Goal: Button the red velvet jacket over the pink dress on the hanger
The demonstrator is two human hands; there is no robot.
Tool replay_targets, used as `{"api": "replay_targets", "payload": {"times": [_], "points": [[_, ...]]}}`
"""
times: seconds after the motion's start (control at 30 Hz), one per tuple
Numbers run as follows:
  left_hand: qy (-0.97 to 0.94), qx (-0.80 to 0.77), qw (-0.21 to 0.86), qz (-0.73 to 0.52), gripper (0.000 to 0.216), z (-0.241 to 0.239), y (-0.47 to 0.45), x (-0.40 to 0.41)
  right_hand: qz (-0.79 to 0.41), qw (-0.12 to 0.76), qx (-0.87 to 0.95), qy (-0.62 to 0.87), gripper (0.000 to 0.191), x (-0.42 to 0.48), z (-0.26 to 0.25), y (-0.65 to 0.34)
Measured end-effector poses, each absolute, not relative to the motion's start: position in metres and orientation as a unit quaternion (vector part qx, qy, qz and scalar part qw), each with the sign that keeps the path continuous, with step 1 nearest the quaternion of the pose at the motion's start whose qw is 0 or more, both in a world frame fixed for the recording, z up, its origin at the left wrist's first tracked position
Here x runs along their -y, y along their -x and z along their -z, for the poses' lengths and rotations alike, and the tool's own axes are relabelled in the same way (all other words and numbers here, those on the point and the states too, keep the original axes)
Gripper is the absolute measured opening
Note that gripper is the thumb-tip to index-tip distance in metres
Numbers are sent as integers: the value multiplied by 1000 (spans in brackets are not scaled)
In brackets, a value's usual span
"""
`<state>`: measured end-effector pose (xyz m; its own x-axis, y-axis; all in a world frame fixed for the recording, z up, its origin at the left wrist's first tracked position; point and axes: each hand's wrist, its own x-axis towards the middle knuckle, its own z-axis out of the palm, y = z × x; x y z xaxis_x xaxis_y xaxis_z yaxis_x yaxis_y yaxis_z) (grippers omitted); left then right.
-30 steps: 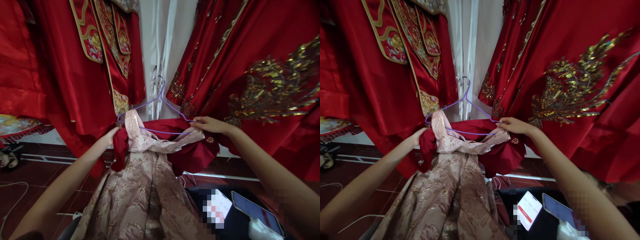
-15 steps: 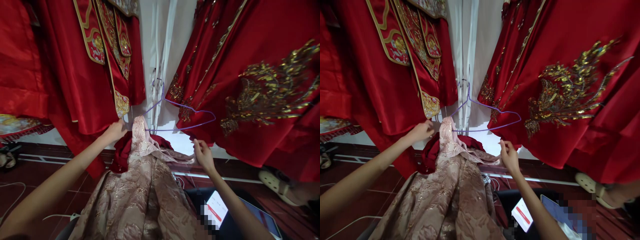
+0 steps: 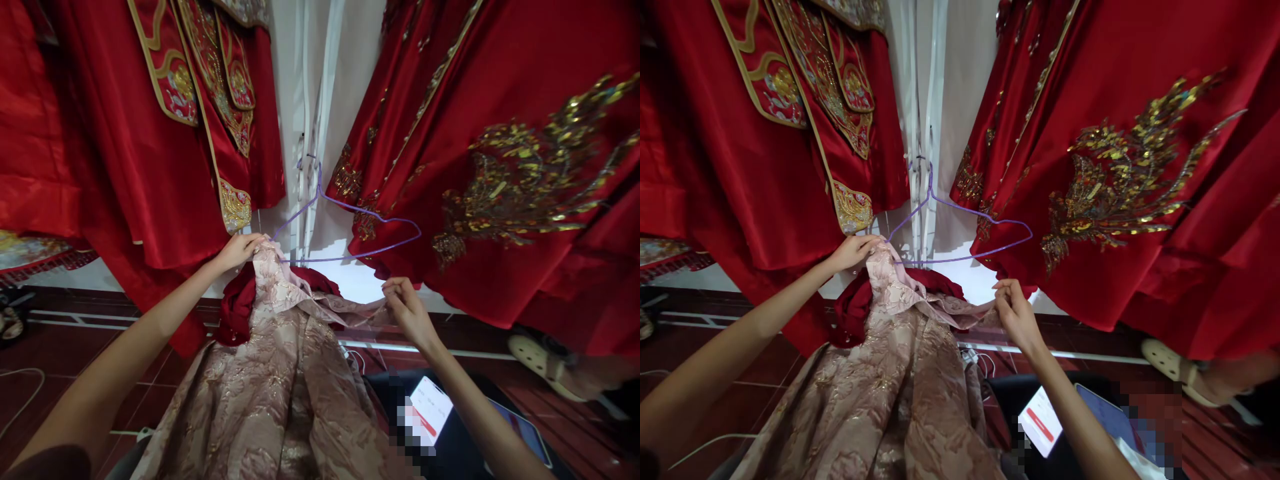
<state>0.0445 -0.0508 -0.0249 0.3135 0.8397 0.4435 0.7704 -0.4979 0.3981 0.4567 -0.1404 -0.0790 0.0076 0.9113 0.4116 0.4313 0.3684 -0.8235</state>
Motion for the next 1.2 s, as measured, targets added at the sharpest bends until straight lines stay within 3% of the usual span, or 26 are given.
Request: {"api": "replay_targets", "payload": {"times": [0.2,0.37,0.53,0.73,0.97,1.2], "points": [[-815,-524,71,-236,38,55,-15,85,-183,494,694,491,31,138,93,-478],[-819,-496,-59,-282,29,32,-46,112,-156,503,709,468,37,141,96,-480],[-874,-350,-55,-333,27,8,-116,96,-106,487,725,476,32,145,83,-456],[-919,-252,-43,-300,23,38,-183,76,-105,452,741,486,24,135,60,-431],[-914,-308,-160,-209,23,61,-153,89,-116,571,639,503,30,120,61,-440],[-893,-349,-177,-222,25,53,-97,94,-115,615,572,530,38,100,71,-464]]}}
